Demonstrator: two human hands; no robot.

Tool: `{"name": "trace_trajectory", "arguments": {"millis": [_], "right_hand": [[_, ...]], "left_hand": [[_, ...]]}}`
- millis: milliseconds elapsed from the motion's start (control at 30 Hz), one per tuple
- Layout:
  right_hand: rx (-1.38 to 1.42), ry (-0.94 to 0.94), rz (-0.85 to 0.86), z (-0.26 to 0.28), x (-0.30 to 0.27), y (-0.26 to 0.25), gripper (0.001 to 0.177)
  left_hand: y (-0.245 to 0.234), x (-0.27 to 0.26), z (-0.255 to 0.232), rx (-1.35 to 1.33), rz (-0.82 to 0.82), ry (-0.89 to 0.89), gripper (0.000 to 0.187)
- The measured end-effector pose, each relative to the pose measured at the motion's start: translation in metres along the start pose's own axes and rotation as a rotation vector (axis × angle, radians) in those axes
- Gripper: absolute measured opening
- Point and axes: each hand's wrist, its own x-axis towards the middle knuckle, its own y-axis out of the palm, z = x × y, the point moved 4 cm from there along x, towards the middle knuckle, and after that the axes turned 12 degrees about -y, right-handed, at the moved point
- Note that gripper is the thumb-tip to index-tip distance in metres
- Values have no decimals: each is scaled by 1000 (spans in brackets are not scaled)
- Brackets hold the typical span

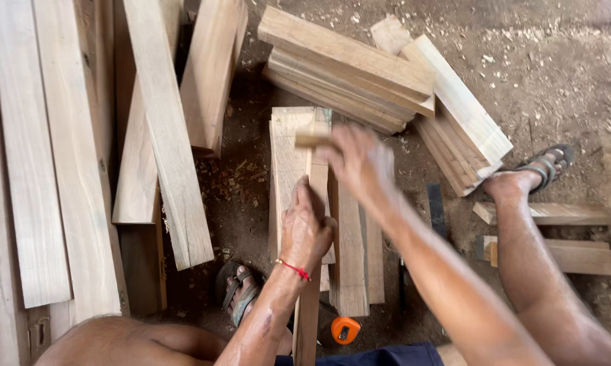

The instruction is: The person uses a wooden block to mark lines on multiple pieces of wood, then uses a square and a pencil to draw precise lines on another wooden piece.

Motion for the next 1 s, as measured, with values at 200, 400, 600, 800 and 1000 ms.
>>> {"name": "trace_trajectory", "arguments": {"millis": [200, 400, 600, 800, 1000], "right_hand": [[38, -36, 42, -43, 65, 7, 52], [308, 367, 229, -31, 38, -15, 46], [824, 777, 24, 37, -118, -36, 39], [830, 894, 44, 31, -219, -29, 40], [762, 831, 198, 45, -161, -74, 35]], "left_hand": [[-14, 0, -12, -2, -176, 225, 96], [-15, 0, -12, -154, 77, -85, 98], [-33, 57, -31, -117, 85, -226, 94], [-47, 33, -2, -505, 96, -96, 67], [-24, -110, 41, -378, -126, 86, 97]]}}
